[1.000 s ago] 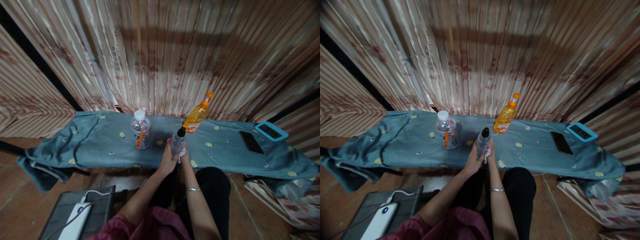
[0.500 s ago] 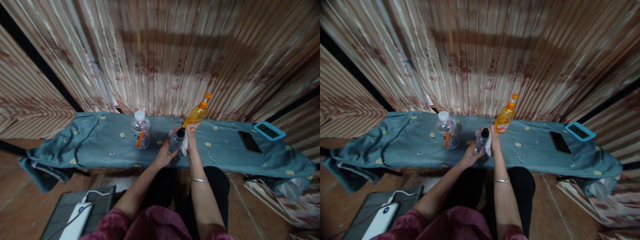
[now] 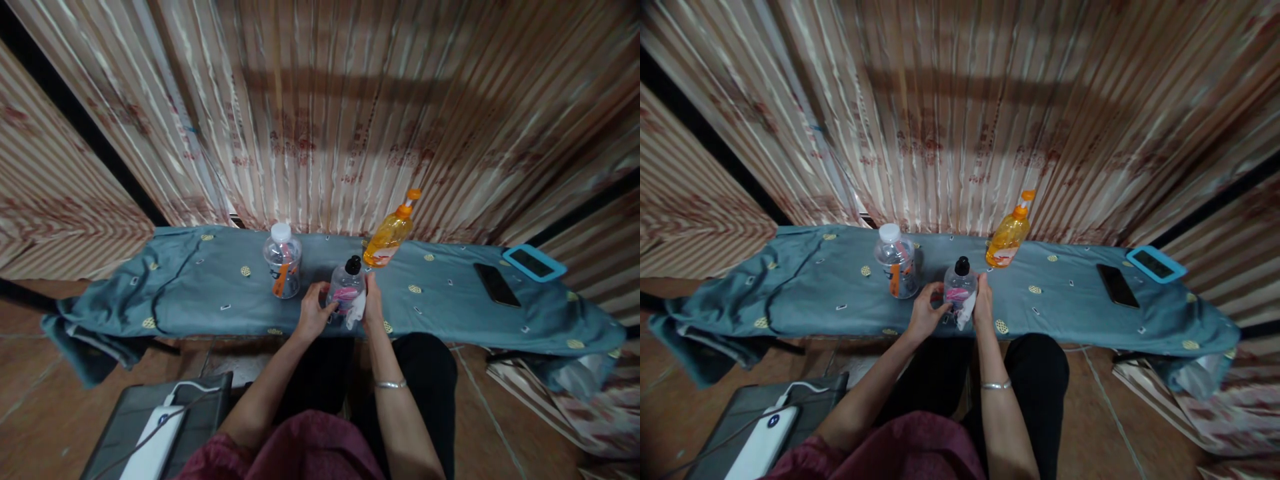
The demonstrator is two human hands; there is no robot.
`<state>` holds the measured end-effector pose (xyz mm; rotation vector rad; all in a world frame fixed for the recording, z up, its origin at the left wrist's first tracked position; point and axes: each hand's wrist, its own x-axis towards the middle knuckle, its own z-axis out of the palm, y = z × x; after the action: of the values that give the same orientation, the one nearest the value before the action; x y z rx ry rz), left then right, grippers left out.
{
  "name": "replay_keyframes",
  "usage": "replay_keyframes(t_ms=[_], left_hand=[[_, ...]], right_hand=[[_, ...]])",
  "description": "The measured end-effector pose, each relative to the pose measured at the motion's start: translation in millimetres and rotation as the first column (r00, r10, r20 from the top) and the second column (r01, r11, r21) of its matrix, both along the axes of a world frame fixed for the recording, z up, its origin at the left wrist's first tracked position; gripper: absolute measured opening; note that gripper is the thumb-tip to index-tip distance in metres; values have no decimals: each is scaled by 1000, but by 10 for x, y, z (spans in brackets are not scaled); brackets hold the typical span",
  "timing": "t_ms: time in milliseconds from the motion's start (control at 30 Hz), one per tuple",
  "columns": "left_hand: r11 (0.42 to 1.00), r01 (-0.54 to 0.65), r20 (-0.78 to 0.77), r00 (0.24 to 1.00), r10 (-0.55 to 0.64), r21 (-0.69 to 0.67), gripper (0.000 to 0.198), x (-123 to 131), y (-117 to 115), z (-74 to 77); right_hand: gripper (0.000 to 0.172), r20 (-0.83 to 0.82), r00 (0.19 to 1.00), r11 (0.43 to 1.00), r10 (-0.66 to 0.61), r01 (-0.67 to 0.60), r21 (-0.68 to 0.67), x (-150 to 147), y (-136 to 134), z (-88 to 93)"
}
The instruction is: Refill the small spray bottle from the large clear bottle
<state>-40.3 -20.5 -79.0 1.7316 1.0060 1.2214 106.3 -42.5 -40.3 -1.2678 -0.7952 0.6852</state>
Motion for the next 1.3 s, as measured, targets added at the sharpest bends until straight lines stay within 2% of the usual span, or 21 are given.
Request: replay_keyframes(t_ms=[133,233,333,467,567,633,700,800,933,1000,1067,1167,1233,1300], left_hand=[[1000,30,36,999,-30,-1,37,51,-20,-81],[1000,7,2,1000,-7,-2,48,107,-62,-134],[1000,-26,-33,999,25,-5,63,171,-154,-150],[998,1,-5,1000,-1,-60,84,245,-269,-106],[994,29,52,998,-24,-103,96,287,-278,-40],[993,37,68,997,-29,-114,106,312,-250,12],[993,42,72,997,-34,-112,109,333,-212,65],[991,78,77,995,-69,-107,101,346,-169,140],[980,138,76,989,-128,-144,90,315,-148,213],[976,147,57,989,-139,-163,81,286,-134,230],[984,130,20,991,-129,-125,76,260,-111,232],[996,83,-61,995,-84,-18,73,244,-73,215],[998,66,-113,991,-66,4,71,250,-63,201],[999,54,-125,991,-54,-3,75,260,-75,186]], right_hand=[[69,-29,995,994,92,-90,54,24,127,425],[66,-10,976,976,216,-215,47,60,223,536],[63,-148,959,970,240,-244,-6,97,258,391],[59,-352,927,974,127,-183,-132,76,180,-31],[59,-373,926,973,63,-140,-183,-10,67,-301],[59,-367,929,975,38,-116,-191,-72,-9,-392],[57,-365,931,979,4,-78,-188,-115,-71,-397],[59,-372,928,990,-25,-28,-135,-127,-120,-249],[68,-334,934,992,126,-109,70,-68,-85,120],[69,-276,940,978,201,-178,104,-25,-29,286],[69,-223,941,967,255,-240,89,23,48,376],[65,-226,921,947,319,-321,27,94,168,308],[60,-265,922,954,282,-298,-23,121,210,138],[54,-279,939,974,201,-223,-48,112,195,-80]])
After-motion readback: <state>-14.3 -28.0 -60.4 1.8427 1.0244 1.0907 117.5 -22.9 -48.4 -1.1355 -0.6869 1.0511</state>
